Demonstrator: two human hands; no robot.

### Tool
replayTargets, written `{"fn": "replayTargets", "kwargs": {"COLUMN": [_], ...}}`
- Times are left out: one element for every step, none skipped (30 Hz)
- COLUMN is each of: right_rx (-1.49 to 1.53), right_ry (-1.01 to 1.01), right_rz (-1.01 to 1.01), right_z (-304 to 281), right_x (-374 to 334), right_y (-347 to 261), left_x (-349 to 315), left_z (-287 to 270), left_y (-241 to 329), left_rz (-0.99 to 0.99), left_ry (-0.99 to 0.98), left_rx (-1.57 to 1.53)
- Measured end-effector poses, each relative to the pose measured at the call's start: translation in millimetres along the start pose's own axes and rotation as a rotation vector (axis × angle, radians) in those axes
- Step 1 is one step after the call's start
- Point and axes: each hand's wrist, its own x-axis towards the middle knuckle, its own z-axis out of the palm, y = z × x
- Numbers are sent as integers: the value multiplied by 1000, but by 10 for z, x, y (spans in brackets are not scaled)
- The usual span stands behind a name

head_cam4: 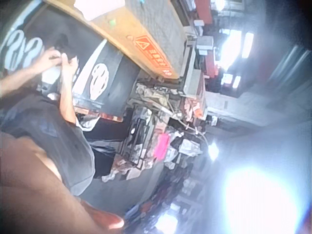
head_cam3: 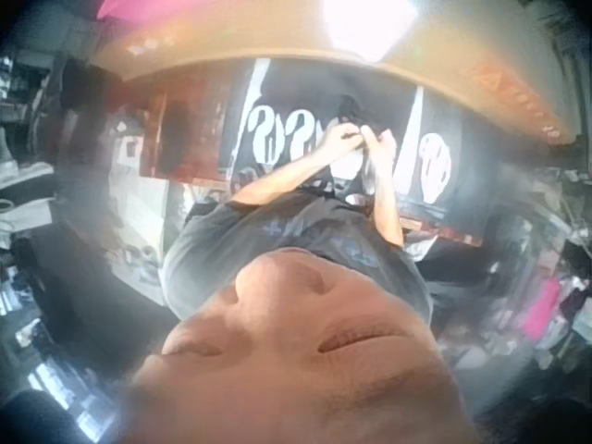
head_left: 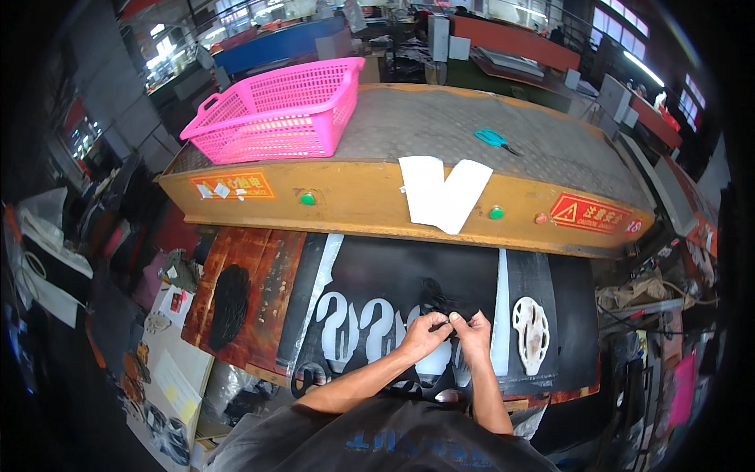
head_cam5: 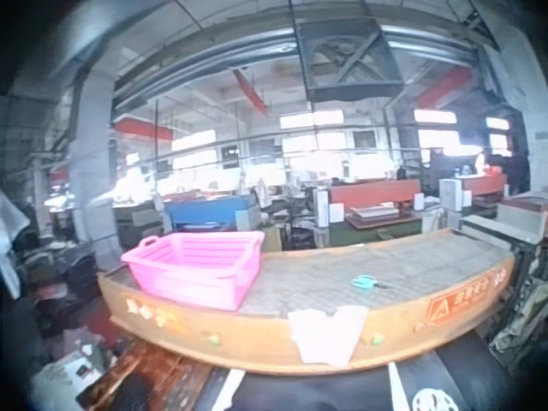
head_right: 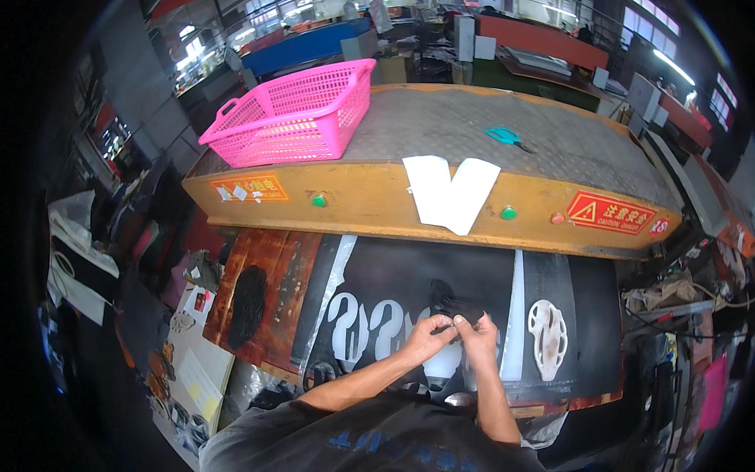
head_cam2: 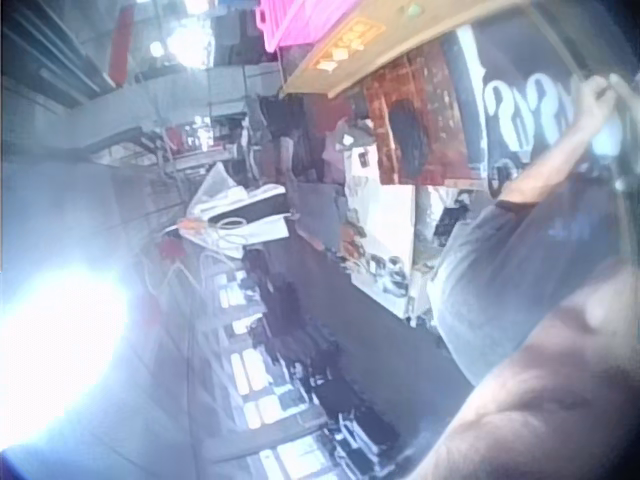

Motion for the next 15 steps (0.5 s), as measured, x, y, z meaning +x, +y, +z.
{"fn": "replayTargets", "kwargs": {"right_rx": [10, -20, 25, 69, 142, 195, 242, 289, 352, 382, 320, 274, 228, 99, 1], "right_ry": [-9, -21, -12, -1, -8, -1, -16, -31, -69, -104, -96, -104, -108, 30, 58], "right_rz": [5, -3, -21, -38, -77, -50, -28, -11, 19, 43, 41, 46, 56, 149, 20], "right_z": [-11, -22, -34, -39, -50, -50, -55, -50, -43, -35, -17, -1, 23, 45, 74], "right_x": [3, 1, 7, 12, 21, 29, 34, 49, 57, 64, 66, 58, 43, 19, -5], "right_y": [6, 26, 54, 100, 146, 199, 244, 281, 305, 312, 305, 282, 249, 209, 166], "left_x": [18, 29, 34, 43, 32, 47, 31, 30, 30, 25, 33, 36, 34, 36, 26], "left_z": [-3, -18, -42, -62, -88, -111, -134, -163, -187, -202, -214, -224, -226, -232, -230], "left_y": [13, 27, 44, 62, 77, 96, 105, 111, 109, 96, 78, 50, 16, -23, -63], "left_rz": [-29, -109, -180, -301, -415, -475, -517, -538, -571, -586, -545, -545, -568, -514, -491], "left_ry": [-22, -49, -84, -125, -174, -212, -206, -219, -220, -203, -213, -203, -190, -163, -151], "left_rx": [-58, -109, -205, -297, -422, -579, -600, -651, -702, -676, -636, -583, -535, -503, -485]}}
